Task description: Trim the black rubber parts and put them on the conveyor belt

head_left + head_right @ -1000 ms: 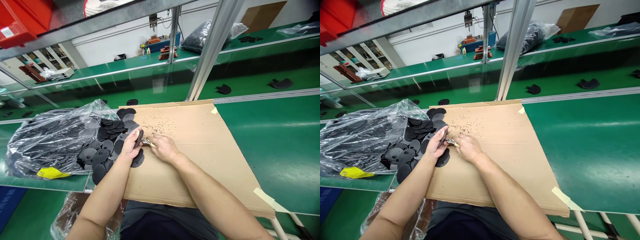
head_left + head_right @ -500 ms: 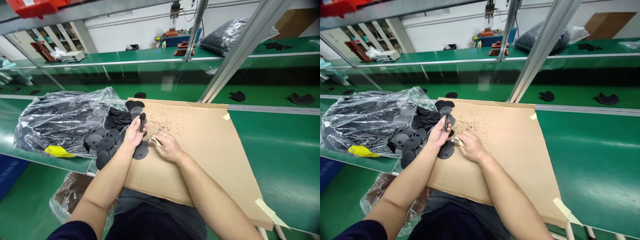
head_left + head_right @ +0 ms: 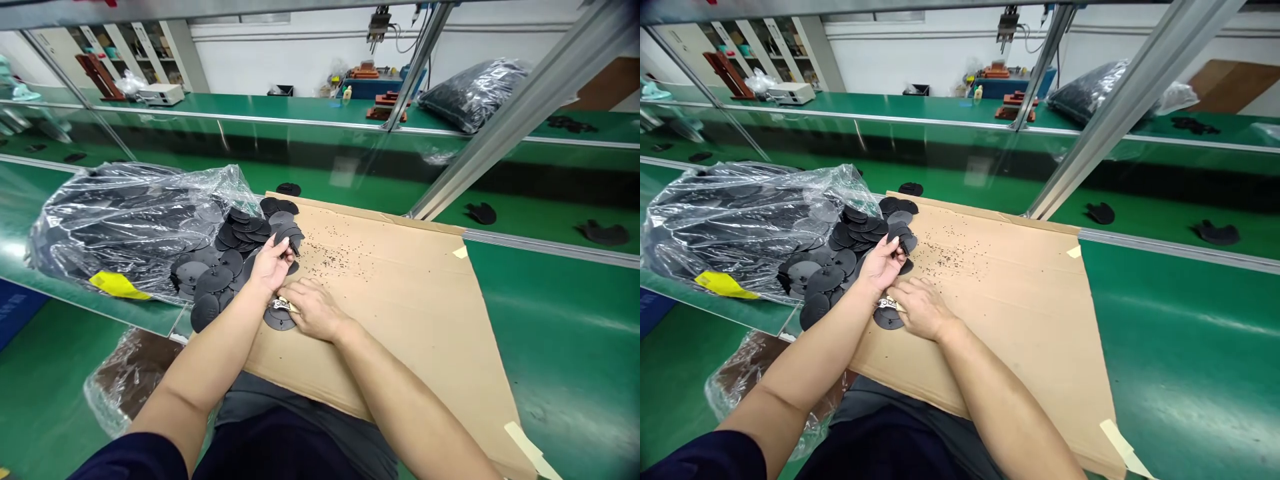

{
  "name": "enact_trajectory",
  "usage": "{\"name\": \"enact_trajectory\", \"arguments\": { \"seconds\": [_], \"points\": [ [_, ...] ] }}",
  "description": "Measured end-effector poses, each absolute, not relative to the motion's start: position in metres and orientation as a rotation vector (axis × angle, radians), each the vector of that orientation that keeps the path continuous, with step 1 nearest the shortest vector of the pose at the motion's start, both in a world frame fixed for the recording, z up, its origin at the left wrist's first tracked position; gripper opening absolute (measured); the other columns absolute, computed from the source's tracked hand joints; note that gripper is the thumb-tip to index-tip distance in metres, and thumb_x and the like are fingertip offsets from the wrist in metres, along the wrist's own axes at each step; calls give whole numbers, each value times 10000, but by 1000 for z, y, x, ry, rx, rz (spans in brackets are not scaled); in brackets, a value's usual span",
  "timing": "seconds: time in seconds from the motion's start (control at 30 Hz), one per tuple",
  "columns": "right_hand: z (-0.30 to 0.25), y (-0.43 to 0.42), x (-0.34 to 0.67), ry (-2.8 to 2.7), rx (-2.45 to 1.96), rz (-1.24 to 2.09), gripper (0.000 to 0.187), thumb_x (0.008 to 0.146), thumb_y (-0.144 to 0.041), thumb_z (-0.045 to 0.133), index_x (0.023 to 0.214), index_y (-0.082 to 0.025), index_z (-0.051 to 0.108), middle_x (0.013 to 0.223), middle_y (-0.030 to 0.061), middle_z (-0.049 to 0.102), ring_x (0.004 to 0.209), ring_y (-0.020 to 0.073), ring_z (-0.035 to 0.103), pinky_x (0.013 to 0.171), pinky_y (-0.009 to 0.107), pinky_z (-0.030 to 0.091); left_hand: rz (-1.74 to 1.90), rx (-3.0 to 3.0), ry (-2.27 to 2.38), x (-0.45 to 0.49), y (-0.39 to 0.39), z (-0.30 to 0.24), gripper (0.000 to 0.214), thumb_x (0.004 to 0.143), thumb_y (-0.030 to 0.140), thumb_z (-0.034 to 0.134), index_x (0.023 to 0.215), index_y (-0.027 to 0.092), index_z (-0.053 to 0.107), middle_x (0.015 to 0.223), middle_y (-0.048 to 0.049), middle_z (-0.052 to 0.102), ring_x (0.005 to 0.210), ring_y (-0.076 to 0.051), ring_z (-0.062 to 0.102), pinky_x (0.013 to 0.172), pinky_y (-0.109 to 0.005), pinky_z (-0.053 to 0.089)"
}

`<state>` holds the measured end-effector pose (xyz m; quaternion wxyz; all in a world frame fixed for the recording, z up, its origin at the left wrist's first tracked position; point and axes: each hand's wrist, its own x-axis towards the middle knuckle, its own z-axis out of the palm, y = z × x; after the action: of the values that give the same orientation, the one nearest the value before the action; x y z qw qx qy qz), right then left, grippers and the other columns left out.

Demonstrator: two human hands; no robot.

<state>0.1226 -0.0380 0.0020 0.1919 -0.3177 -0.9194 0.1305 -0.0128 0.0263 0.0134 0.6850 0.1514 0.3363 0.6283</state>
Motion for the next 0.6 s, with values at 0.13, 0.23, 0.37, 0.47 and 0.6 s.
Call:
{"name": "enact_trajectory", "arguments": {
  "seconds": [0.13, 0.23, 0.37, 0.47, 0.6],
  "points": [
    [-2, -39, 120, -2588, -825, 301, 309, 817, -154, 557, 1120, -207, 593, 964, 58, 662, 834, 202, 494, 746, 327, 346, 1411, 349, 768, -10, 26, 12, 245, 649, 73, 736, 816, 146, 572, 705, 23, 581, 609, -65, 558, 564, -178, 445],
    [-4, -38, 121, -2556, -824, 269, 263, 825, -130, 523, 1064, -192, 615, 897, 63, 656, 798, 197, 503, 749, 322, 372, 1436, 361, 775, -9, 27, 9, 256, 642, 63, 735, 817, 138, 563, 712, 16, 603, 631, -82, 590, 593, -198, 477],
    [-4, -32, 134, -2328, -886, 272, 258, 838, -105, 460, 1018, -178, 630, 851, 73, 649, 785, 196, 533, 765, 324, 421, 1427, 444, 804, -8, 26, 6, 292, 662, 154, 759, 865, 152, 549, 727, 4, 629, 666, -119, 633, 607, -228, 502],
    [-3, -26, 146, -1955, -1012, 372, 190, 864, -180, 488, 995, -189, 626, 884, 74, 651, 809, 194, 562, 786, 338, 447, 1359, 566, 850, -6, 24, 6, 338, 698, 294, 757, 927, 163, 546, 770, -22, 658, 679, -140, 651, 604, -248, 511],
    [0, -17, 155, -1332, -1131, 772, 202, 797, -342, 626, 941, -200, 606, 813, 21, 627, 709, 156, 573, 691, 308, 479, 1294, 728, 850, 0, 16, 9, 405, 684, 319, 768, 990, 171, 549, 848, -36, 682, 710, -136, 651, 656, -272, 523]
  ]
}}
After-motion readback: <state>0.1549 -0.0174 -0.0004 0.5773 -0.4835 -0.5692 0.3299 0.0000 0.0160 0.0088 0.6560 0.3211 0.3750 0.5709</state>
